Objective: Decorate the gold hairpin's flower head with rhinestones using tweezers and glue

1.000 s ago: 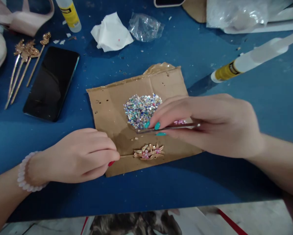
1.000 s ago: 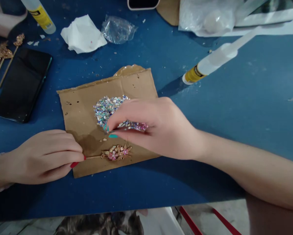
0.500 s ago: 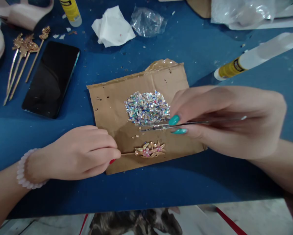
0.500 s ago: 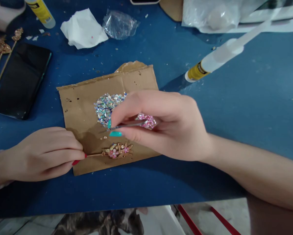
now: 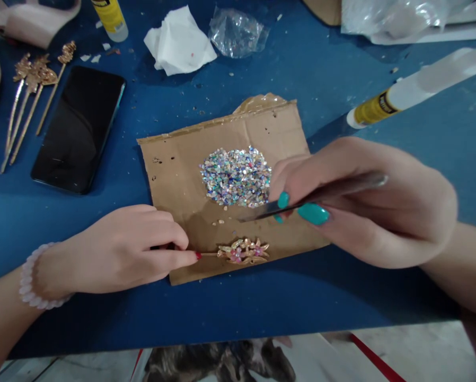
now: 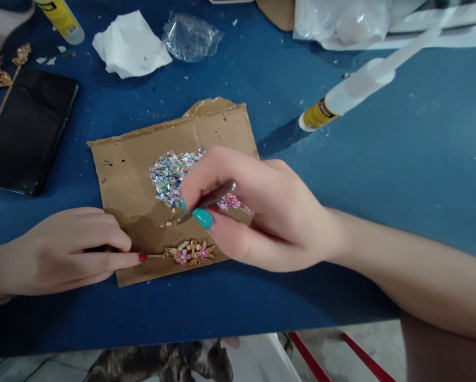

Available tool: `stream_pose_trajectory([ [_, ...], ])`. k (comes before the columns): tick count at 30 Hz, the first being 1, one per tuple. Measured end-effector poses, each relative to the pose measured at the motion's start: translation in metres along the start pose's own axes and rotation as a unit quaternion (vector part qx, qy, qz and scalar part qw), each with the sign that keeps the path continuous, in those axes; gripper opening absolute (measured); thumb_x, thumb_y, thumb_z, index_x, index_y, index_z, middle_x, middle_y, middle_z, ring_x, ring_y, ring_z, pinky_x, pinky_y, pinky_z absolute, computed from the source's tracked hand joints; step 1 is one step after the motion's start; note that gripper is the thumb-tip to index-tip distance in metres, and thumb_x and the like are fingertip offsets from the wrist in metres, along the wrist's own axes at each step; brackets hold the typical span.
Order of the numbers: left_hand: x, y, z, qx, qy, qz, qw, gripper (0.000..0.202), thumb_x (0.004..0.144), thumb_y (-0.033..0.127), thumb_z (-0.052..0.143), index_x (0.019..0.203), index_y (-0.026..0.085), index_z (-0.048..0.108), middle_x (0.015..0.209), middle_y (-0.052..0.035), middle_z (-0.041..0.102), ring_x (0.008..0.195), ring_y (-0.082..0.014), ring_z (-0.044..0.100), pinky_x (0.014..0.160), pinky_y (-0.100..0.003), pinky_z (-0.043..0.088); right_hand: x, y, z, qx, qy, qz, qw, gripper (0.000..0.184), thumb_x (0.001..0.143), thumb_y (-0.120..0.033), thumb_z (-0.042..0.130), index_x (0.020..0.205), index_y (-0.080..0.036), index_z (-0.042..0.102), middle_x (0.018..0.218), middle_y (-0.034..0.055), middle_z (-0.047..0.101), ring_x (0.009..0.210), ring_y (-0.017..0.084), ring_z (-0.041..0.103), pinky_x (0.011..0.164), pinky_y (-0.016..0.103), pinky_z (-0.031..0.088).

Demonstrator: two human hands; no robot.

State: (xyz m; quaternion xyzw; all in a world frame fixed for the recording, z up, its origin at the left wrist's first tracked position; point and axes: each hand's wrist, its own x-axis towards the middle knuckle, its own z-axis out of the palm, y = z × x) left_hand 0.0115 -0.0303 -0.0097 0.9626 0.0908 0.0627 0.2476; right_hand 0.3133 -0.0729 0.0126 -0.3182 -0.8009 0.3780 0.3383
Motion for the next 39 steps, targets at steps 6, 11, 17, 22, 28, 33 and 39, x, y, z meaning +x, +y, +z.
stream_pose_trajectory([
  [6,-0.002,0.000,0.001,-0.007,-0.013,-0.013,1.000,0.022,0.092,0.018,0.066,0.109,0.032,0.070,0.086,0.0066,0.068,0.069,-0.0060,0.055,0.063,-0.022,0.035,0.000,0.005,-0.003,-0.015,-0.060,-0.028,0.998,0.018,0.092,-0.009,0.048,0.103,-0.022,0.045,0.087,0.0011,0.058,0.074,0.011,0.061,0.072,0.028,0.057],
  [11,-0.004,-0.002,0.001,-0.012,-0.010,0.003,1.000,0.027,0.094,0.015,0.060,0.115,0.031,0.067,0.091,0.0057,0.069,0.073,-0.0074,0.056,0.065,-0.022,0.035,0.002,0.002,-0.002,-0.086,-0.065,-0.034,0.994,0.017,0.092,-0.008,0.047,0.099,-0.023,0.048,0.084,-0.0003,0.059,0.075,0.010,0.060,0.074,0.027,0.056],
  [17,0.000,-0.001,-0.004,-0.006,-0.002,0.030,1.000,0.027,0.099,0.013,0.048,0.112,0.027,0.067,0.089,0.0034,0.069,0.077,-0.0096,0.058,0.066,-0.025,0.037,0.002,-0.002,0.001,-0.134,-0.068,-0.008,0.989,0.016,0.089,-0.010,0.046,0.099,-0.021,0.050,0.080,-0.0004,0.063,0.069,0.011,0.059,0.063,0.024,0.049],
  [22,0.003,0.000,-0.008,-0.003,0.007,0.038,0.999,0.027,0.099,0.012,0.045,0.109,0.025,0.068,0.088,0.0024,0.070,0.076,-0.0099,0.057,0.068,-0.024,0.038,0.004,-0.002,0.005,-0.132,-0.087,0.019,0.987,0.016,0.085,-0.008,0.046,0.091,-0.022,0.050,0.067,-0.0039,0.057,0.052,0.007,0.046,0.050,0.021,0.038],
  [28,0.003,-0.001,-0.006,-0.007,0.003,0.033,0.999,0.027,0.098,0.012,0.047,0.109,0.025,0.068,0.090,0.0029,0.071,0.076,-0.0101,0.058,0.069,-0.024,0.038,0.008,-0.006,0.001,-0.124,-0.087,0.042,0.988,0.015,0.090,-0.007,0.048,0.088,-0.022,0.049,0.074,-0.0053,0.060,0.054,0.005,0.050,0.051,0.019,0.040],
  [33,0.000,-0.002,-0.004,-0.017,-0.013,0.011,1.000,0.025,0.096,0.015,0.057,0.113,0.029,0.068,0.090,0.0065,0.070,0.074,-0.0080,0.057,0.065,-0.022,0.036,0.005,-0.004,0.006,-0.090,-0.063,0.041,0.993,0.013,0.091,-0.010,0.048,0.095,-0.022,0.050,0.077,-0.0061,0.062,0.053,0.004,0.049,0.052,0.016,0.044],
  [39,0.002,0.000,-0.008,-0.014,-0.016,0.013,1.000,0.026,0.096,0.014,0.051,0.106,0.028,0.070,0.084,0.0059,0.071,0.067,-0.0088,0.055,0.062,-0.024,0.035,0.008,-0.004,0.012,-0.108,-0.063,0.029,0.992,0.013,0.097,-0.011,0.049,0.096,-0.024,0.051,0.079,-0.0034,0.066,0.063,0.008,0.060,0.059,0.021,0.050],
])
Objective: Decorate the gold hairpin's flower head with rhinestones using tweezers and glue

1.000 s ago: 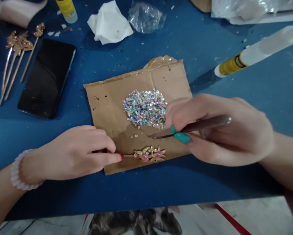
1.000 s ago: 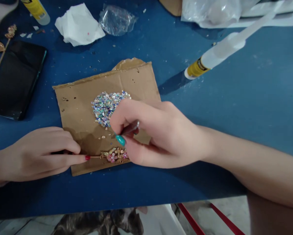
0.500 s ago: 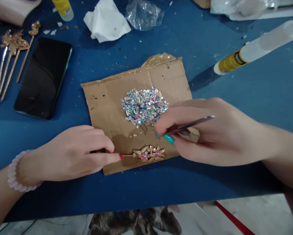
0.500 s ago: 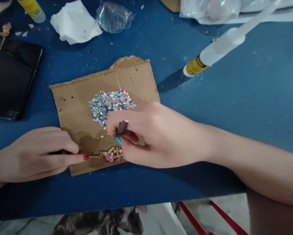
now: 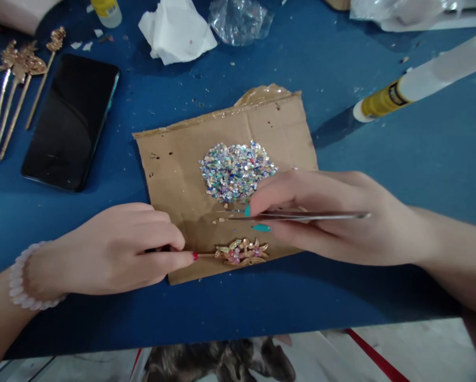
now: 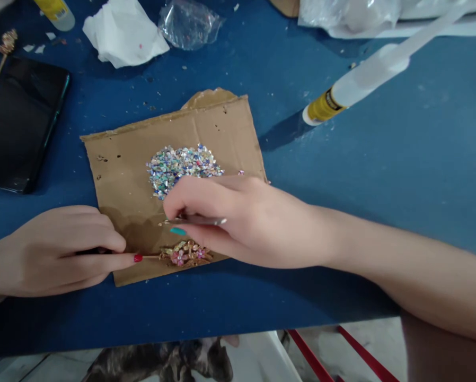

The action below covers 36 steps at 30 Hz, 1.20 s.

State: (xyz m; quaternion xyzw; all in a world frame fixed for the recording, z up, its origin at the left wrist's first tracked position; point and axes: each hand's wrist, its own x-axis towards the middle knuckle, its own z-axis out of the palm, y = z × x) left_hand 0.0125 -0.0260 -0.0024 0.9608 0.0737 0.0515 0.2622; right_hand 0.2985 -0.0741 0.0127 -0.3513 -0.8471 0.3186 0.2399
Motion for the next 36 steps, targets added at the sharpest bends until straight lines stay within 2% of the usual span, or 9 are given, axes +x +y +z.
stream_pose_trajectory([
  [4,0.0020,0.0003,-0.0030,0.003,0.013,0.022,1.000,0.029,0.098,0.013,0.044,0.101,0.027,0.069,0.083,0.0049,0.071,0.069,-0.0113,0.055,0.064,-0.026,0.037,0.0021,0.0004,0.0018,-0.027,0.011,-0.055,0.998,0.016,0.097,-0.007,0.047,0.097,-0.022,0.053,0.086,-0.0007,0.067,0.079,0.010,0.064,0.070,0.022,0.053],
  [10,0.0032,0.0011,-0.0039,-0.005,0.009,0.022,1.000,0.029,0.099,0.015,0.043,0.098,0.026,0.069,0.081,0.0056,0.069,0.068,-0.0119,0.053,0.064,-0.027,0.037,0.0009,0.0018,0.0074,-0.039,0.030,-0.071,0.996,0.017,0.097,-0.005,0.048,0.098,-0.019,0.057,0.099,0.0041,0.069,0.092,0.011,0.066,0.083,0.026,0.055],
  [12,0.0037,0.0010,-0.0038,-0.005,0.010,0.023,1.000,0.028,0.099,0.015,0.043,0.097,0.026,0.069,0.081,0.0051,0.069,0.069,-0.0122,0.054,0.064,-0.027,0.037,0.0000,0.0022,0.0079,-0.026,0.033,-0.070,0.997,0.016,0.097,-0.005,0.049,0.099,-0.019,0.057,0.098,0.0039,0.071,0.094,0.011,0.067,0.086,0.027,0.056],
  [16,0.0027,-0.0002,-0.0032,0.000,0.011,0.026,1.000,0.027,0.098,0.015,0.044,0.101,0.025,0.068,0.085,0.0038,0.070,0.071,-0.0130,0.055,0.067,-0.028,0.038,-0.0008,0.0023,0.0069,-0.018,0.041,-0.060,0.997,0.019,0.095,-0.003,0.051,0.097,-0.021,0.057,0.094,0.0016,0.071,0.090,0.012,0.068,0.084,0.028,0.057],
  [24,-0.0002,-0.0010,-0.0014,-0.021,0.002,0.020,1.000,0.024,0.097,0.015,0.046,0.101,0.025,0.068,0.088,0.0032,0.070,0.072,-0.0125,0.055,0.067,-0.027,0.036,-0.0039,0.0028,0.0094,-0.044,0.039,-0.060,0.996,0.008,0.097,-0.012,0.055,0.099,-0.018,0.059,0.093,0.0020,0.072,0.091,0.012,0.069,0.085,0.028,0.057],
  [31,0.0024,-0.0002,-0.0024,-0.013,0.000,0.021,1.000,0.027,0.097,0.013,0.044,0.100,0.025,0.069,0.086,0.0039,0.070,0.071,-0.0128,0.054,0.067,-0.027,0.036,-0.0050,0.0011,0.0061,-0.047,0.039,-0.066,0.996,0.010,0.096,-0.010,0.057,0.101,-0.018,0.060,0.097,0.0029,0.072,0.094,0.012,0.068,0.088,0.028,0.058],
  [36,-0.0001,-0.0010,-0.0015,-0.012,0.001,0.021,1.000,0.027,0.097,0.014,0.045,0.103,0.025,0.069,0.088,0.0036,0.070,0.072,-0.0129,0.054,0.069,-0.027,0.036,-0.0037,0.0032,0.0056,-0.071,0.046,-0.068,0.994,0.005,0.098,-0.016,0.056,0.099,-0.020,0.060,0.093,0.0025,0.073,0.090,0.012,0.069,0.085,0.028,0.058],
])
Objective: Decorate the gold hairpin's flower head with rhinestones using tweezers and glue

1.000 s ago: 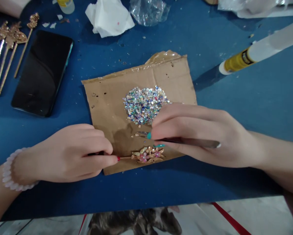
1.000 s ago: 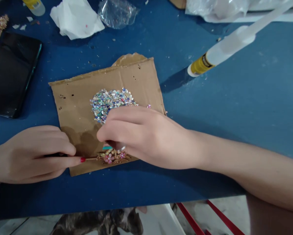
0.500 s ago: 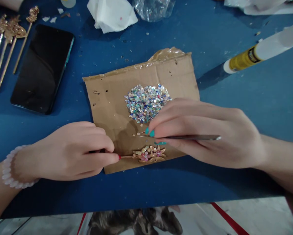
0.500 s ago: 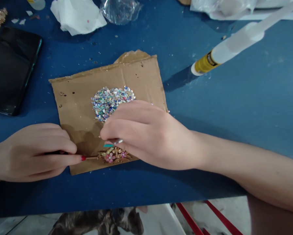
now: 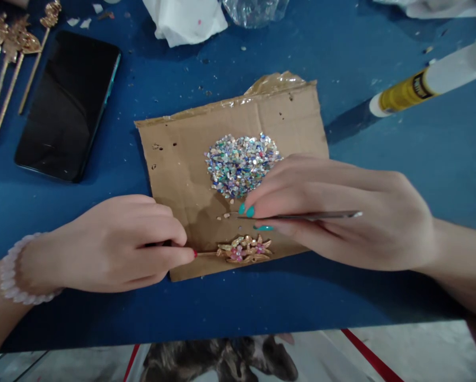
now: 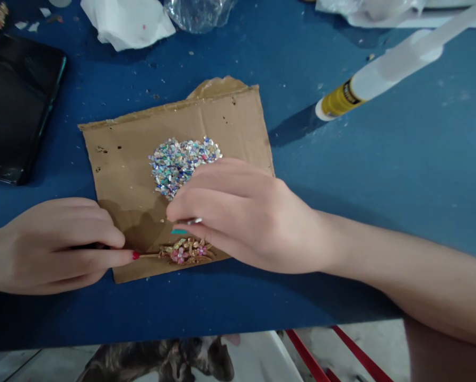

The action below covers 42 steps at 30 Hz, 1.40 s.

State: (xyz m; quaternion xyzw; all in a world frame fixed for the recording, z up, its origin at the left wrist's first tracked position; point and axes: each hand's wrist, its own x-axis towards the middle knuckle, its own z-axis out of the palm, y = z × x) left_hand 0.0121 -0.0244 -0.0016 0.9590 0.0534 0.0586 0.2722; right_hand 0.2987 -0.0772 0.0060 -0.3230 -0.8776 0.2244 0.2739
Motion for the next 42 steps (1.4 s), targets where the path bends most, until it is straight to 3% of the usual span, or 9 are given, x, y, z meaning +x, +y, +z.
stream_pose_trajectory([
  [9,-0.0001,0.0005,0.0003,-0.001,-0.007,-0.002,1.000,0.028,0.098,0.015,0.043,0.101,0.026,0.069,0.087,0.0040,0.071,0.069,-0.0121,0.053,0.067,-0.027,0.035,-0.0015,-0.0001,-0.0003,0.024,-0.015,-0.001,1.000,0.005,0.097,-0.014,0.058,0.101,-0.017,0.060,0.095,0.0033,0.073,0.092,0.012,0.069,0.088,0.028,0.058],
  [14,0.0012,0.0008,0.0005,0.002,0.003,-0.003,1.000,0.027,0.097,0.014,0.044,0.100,0.026,0.069,0.086,0.0049,0.070,0.070,-0.0128,0.053,0.067,-0.028,0.037,-0.0012,0.0010,-0.0029,0.026,-0.019,-0.013,0.999,0.014,0.094,-0.005,0.057,0.103,-0.015,0.061,0.099,0.0052,0.073,0.098,0.012,0.069,0.088,0.027,0.058],
  [20,0.0021,0.0018,-0.0002,0.006,0.001,-0.004,1.000,0.029,0.098,0.014,0.042,0.098,0.026,0.069,0.086,0.0044,0.071,0.069,-0.0126,0.054,0.066,-0.028,0.037,0.0008,0.0029,-0.0015,0.004,-0.023,-0.034,0.999,0.011,0.097,-0.010,0.055,0.101,-0.019,0.061,0.100,0.0034,0.074,0.095,0.012,0.070,0.088,0.028,0.059],
  [28,0.0012,0.0019,-0.0012,0.014,0.010,-0.004,1.000,0.029,0.099,0.016,0.042,0.096,0.026,0.070,0.084,0.0045,0.070,0.070,-0.0124,0.055,0.067,-0.027,0.037,-0.0010,0.0049,-0.0008,0.039,-0.029,-0.023,0.999,0.016,0.093,-0.004,0.058,0.105,-0.015,0.061,0.102,0.0068,0.073,0.099,0.013,0.068,0.091,0.029,0.058],
  [42,0.0023,0.0017,-0.0017,0.013,0.002,-0.008,1.000,0.031,0.099,0.016,0.041,0.093,0.026,0.070,0.081,0.0042,0.071,0.068,-0.0127,0.055,0.064,-0.029,0.037,0.0016,0.0046,-0.0024,0.021,-0.031,-0.041,0.998,0.011,0.095,-0.007,0.058,0.100,-0.016,0.061,0.098,0.0064,0.074,0.096,0.014,0.071,0.090,0.029,0.060],
])
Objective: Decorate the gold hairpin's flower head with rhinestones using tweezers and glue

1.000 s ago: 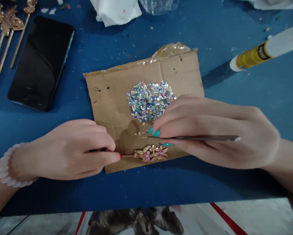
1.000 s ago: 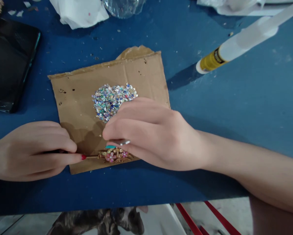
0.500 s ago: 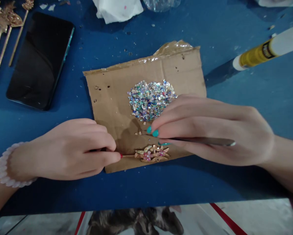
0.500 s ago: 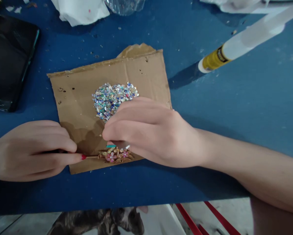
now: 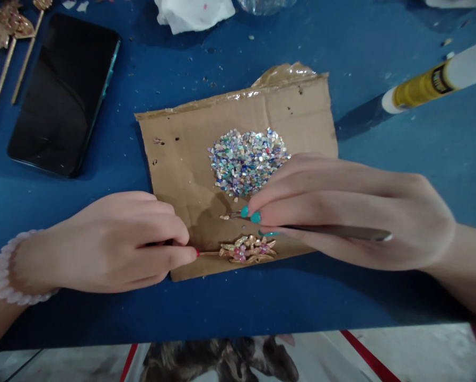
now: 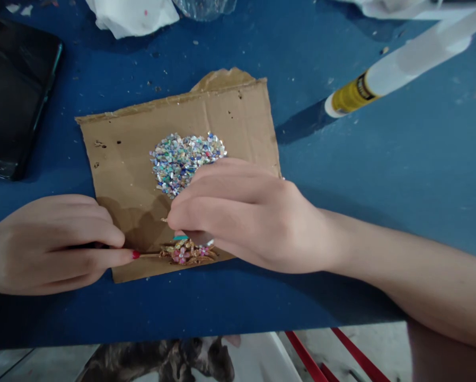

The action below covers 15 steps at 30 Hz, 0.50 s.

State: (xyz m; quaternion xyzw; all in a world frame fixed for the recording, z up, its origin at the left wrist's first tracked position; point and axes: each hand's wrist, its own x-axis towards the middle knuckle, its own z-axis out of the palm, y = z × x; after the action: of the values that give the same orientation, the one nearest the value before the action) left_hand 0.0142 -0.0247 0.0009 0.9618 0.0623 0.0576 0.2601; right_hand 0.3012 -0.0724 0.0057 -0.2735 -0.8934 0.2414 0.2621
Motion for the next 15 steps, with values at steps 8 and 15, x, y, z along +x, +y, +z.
stream_pose_trajectory([
  [8,0.0026,0.0017,0.0001,-0.013,-0.007,-0.024,1.000,0.033,0.101,0.019,0.040,0.088,0.026,0.069,0.078,0.0043,0.071,0.066,-0.0122,0.054,0.064,-0.028,0.038,0.0062,-0.0037,-0.0008,-0.026,0.012,-0.005,1.000,0.012,0.096,-0.006,0.054,0.095,-0.017,0.059,0.090,0.0048,0.075,0.087,0.013,0.073,0.082,0.027,0.062],
  [15,0.0014,-0.0001,0.0010,-0.005,-0.012,-0.006,1.000,0.032,0.099,0.014,0.040,0.094,0.027,0.069,0.083,0.0048,0.071,0.067,-0.0123,0.054,0.065,-0.029,0.036,0.0063,-0.0048,-0.0040,-0.016,-0.001,-0.024,1.000,0.015,0.096,-0.002,0.049,0.092,-0.013,0.059,0.086,0.0082,0.076,0.083,0.014,0.073,0.076,0.027,0.062],
])
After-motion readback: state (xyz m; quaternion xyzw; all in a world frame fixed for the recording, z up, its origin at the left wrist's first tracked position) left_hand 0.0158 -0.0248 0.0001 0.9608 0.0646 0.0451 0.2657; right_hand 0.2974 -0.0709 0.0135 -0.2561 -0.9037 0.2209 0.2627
